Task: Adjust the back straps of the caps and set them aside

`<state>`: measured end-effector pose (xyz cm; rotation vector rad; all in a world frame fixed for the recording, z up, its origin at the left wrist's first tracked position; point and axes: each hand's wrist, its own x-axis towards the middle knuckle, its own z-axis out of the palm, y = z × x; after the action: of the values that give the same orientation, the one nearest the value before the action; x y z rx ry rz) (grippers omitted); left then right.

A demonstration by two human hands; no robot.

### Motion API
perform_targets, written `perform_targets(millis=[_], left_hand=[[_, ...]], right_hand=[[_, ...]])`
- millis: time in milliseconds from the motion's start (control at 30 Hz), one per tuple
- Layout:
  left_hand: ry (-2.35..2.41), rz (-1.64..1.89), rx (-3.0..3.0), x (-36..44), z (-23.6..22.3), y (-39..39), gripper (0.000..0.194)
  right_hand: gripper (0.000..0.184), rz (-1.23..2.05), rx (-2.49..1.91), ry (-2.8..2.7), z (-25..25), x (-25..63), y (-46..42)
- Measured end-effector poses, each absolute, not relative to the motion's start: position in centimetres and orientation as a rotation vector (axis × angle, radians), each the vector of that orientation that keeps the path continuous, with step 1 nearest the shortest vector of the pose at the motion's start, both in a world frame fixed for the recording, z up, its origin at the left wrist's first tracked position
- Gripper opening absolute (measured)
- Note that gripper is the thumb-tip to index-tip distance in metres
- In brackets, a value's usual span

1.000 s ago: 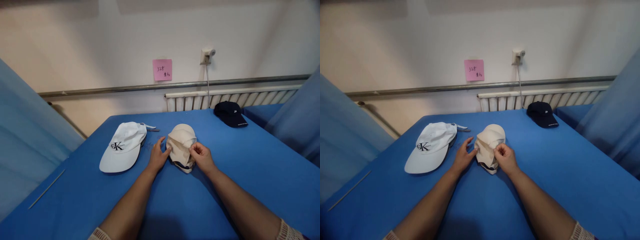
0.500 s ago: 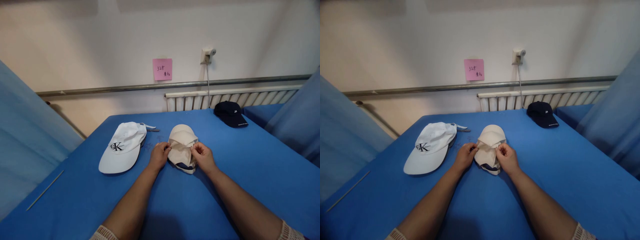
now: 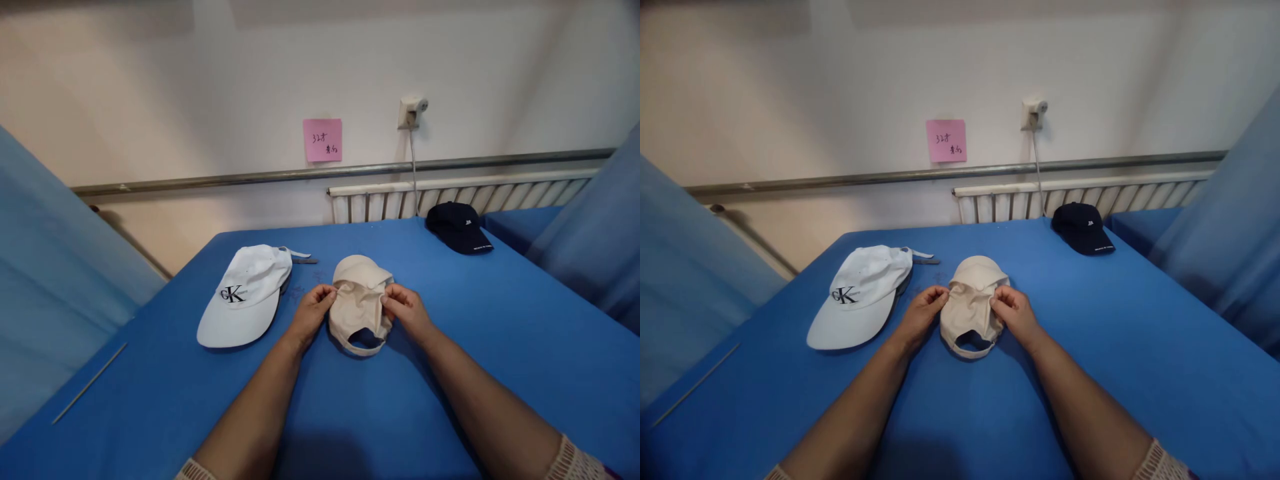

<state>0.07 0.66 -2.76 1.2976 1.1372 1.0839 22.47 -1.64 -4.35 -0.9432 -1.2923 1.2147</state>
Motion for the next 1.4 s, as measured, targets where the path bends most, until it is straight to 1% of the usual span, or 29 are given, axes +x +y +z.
perform_targets(millis=[100, 200, 300, 400, 500, 567, 733, 833, 900, 1000, 1067, 1167, 1300, 1400], left_hand=[[1.149, 1.119, 1.379, 0.4, -2.8, 0.3, 0.034], [1.259, 1.121, 1.614, 0.6, -2.6, -0.3, 0.034], [1.422, 1.081, 1.911, 0.7, -2.3, -0.6, 0.026], [1.452, 1.057, 2.131, 0.7, -1.8, -0.6, 0.016], [1.421, 1.047, 2.229, 0.8, -1.2, -0.4, 0.017], [1.402, 1.063, 2.151, 0.7, -1.1, -0.4, 0.018], [1.241, 1.082, 1.485, 0.4, -1.4, -0.4, 0.031], [1.208, 1.097, 1.423, 0.5, -1.4, -0.5, 0.032], [1.292, 1.214, 1.568, 0.7, -1.2, -0.8, 0.026], [1.417, 1.358, 1.995, 1.2, -0.4, -1.8, 0.013], [1.451, 1.336, 2.274, 1.7, 0.2, -2.7, 0.008], [1.540, 1.249, 2.492, 2.4, 0.7, -3.6, 0.009], [1.637, 1.171, 2.587, 2.9, 0.7, -3.6, 0.003], [1.627, 1.175, 2.593, 3.0, 0.5, -3.5, 0.005]], right_hand=[[0.019, 1.230, -0.933, -1.252, -4.4, 22.3, -1.6], [0.020, 1.229, -0.950, -1.245, -4.5, 22.0, -1.7], [0.022, 1.220, -0.981, -1.279, -4.6, 21.5, -1.8], [0.023, 1.196, -1.007, -1.298, -4.8, 21.3, -1.9], [0.024, 1.175, -1.021, -1.294, -4.9, 21.3, -1.9], [0.024, 1.162, -1.030, -1.296, -5.1, 21.3, -1.8], [0.027, 1.129, -1.079, -1.273, -5.4, 21.1, -1.5], [0.028, 1.119, -1.085, -1.265, -5.1, 21.1, -1.6], [0.027, 1.122, -1.071, -1.254, -4.8, 21.1, -1.8], [0.026, 1.132, -1.038, -1.260, -4.5, 20.9, -2.2], [0.025, 1.132, -1.014, -1.280, -4.4, 20.8, -2.5], [0.025, 1.143, -0.987, -1.305, -4.4, 20.6, -2.8], [0.023, 1.142, -0.991, -1.323, -4.6, 20.4, -2.9], [0.023, 1.127, -0.999, -1.338, -4.7, 20.4, -2.8]])
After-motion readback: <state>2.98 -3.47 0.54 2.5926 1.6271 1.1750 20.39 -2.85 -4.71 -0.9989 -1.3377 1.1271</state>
